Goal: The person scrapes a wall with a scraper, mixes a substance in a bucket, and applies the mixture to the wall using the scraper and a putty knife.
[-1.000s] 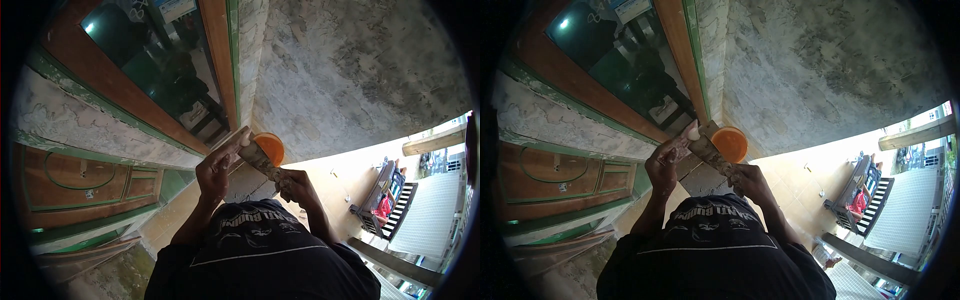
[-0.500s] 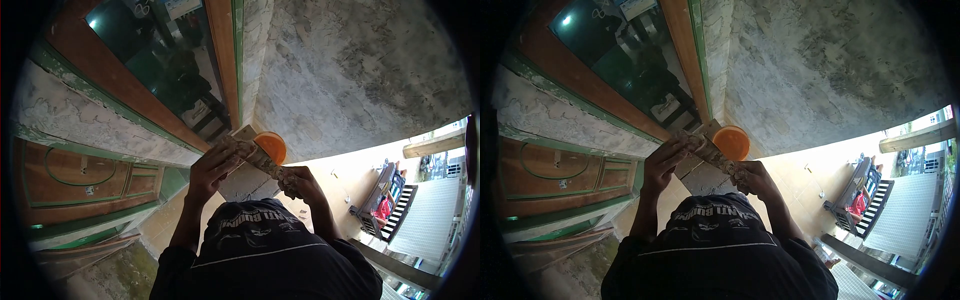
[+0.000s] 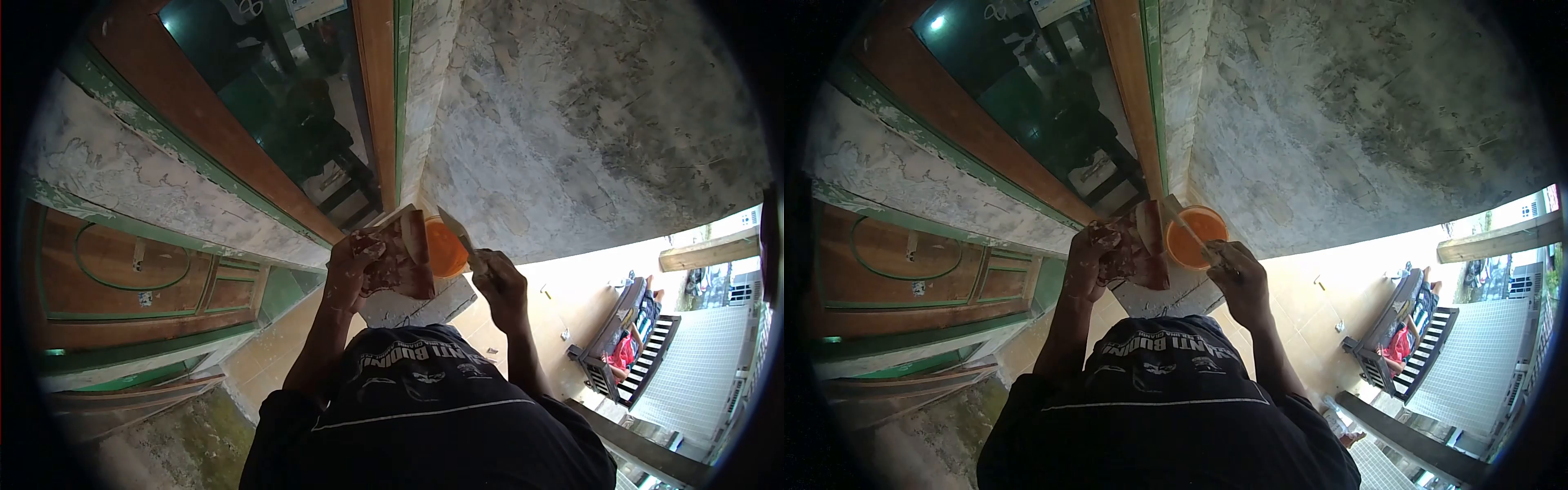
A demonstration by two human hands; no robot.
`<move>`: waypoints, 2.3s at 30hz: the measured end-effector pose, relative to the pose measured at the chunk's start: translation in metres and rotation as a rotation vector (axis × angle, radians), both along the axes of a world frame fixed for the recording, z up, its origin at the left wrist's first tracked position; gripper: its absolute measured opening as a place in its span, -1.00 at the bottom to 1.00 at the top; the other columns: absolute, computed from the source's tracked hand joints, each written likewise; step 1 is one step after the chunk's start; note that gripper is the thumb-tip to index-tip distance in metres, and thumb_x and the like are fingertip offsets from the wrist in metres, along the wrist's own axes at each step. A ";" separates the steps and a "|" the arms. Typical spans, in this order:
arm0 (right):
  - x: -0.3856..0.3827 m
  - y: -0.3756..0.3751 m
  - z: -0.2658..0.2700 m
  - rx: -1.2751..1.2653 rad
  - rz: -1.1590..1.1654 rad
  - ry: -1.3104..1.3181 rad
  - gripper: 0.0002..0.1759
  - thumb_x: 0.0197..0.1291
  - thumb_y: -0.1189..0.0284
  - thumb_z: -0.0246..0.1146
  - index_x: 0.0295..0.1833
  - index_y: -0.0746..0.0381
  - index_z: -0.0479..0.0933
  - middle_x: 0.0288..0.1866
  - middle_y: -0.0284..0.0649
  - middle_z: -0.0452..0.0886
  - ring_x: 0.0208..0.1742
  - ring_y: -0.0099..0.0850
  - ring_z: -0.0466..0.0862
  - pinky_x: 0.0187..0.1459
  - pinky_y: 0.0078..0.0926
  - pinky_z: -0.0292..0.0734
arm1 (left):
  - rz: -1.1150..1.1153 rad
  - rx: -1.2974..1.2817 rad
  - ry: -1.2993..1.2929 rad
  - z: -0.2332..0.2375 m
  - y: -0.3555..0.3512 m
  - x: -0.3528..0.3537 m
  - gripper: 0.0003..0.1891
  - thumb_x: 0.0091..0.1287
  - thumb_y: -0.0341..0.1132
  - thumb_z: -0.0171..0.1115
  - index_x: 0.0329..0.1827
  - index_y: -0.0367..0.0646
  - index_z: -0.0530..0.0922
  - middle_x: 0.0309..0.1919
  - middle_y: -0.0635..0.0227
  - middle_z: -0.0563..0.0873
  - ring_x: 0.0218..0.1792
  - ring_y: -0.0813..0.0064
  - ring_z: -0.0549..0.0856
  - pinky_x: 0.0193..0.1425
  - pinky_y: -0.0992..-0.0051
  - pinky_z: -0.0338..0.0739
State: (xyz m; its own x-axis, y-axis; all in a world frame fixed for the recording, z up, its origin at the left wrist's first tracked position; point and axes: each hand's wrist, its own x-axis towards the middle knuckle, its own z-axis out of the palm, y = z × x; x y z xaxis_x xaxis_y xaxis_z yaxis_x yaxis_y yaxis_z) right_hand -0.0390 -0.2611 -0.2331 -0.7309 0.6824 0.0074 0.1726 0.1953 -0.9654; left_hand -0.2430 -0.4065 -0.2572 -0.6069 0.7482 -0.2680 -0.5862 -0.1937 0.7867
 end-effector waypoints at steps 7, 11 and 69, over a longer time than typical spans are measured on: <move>0.000 0.005 -0.026 0.759 0.014 -0.002 -0.71 -0.05 0.67 0.39 -0.13 0.27 0.63 -0.13 -0.13 0.59 -0.07 -0.25 0.62 -0.14 -0.42 0.57 | -0.213 0.092 -0.130 0.012 -0.006 -0.016 -0.76 0.29 -0.41 0.19 -0.03 -0.32 0.51 -0.42 0.37 0.65 -0.49 0.65 0.65 -0.43 0.63 0.60; 0.007 0.002 -0.020 0.570 -0.039 -0.022 -0.79 0.03 0.57 0.36 -0.16 0.22 0.64 -0.18 -0.16 0.61 -0.17 -0.24 0.61 -0.24 -0.41 0.50 | -0.284 0.335 -0.288 0.021 -0.015 -0.027 -0.80 0.34 -0.39 0.13 -0.06 -0.32 0.52 -0.52 0.40 0.60 -0.61 0.68 0.59 -0.54 0.64 0.56; -0.032 -0.013 0.020 -0.651 0.037 0.010 -0.74 0.38 0.42 -0.06 -0.03 0.34 0.47 -0.51 -0.33 0.47 -0.62 -0.64 0.41 -0.63 -0.69 0.26 | 0.246 -0.114 0.457 0.006 -0.006 0.018 -0.79 0.35 -0.49 0.08 -0.02 -0.36 0.54 -0.42 0.45 0.59 -0.47 0.74 0.49 -0.39 0.70 0.39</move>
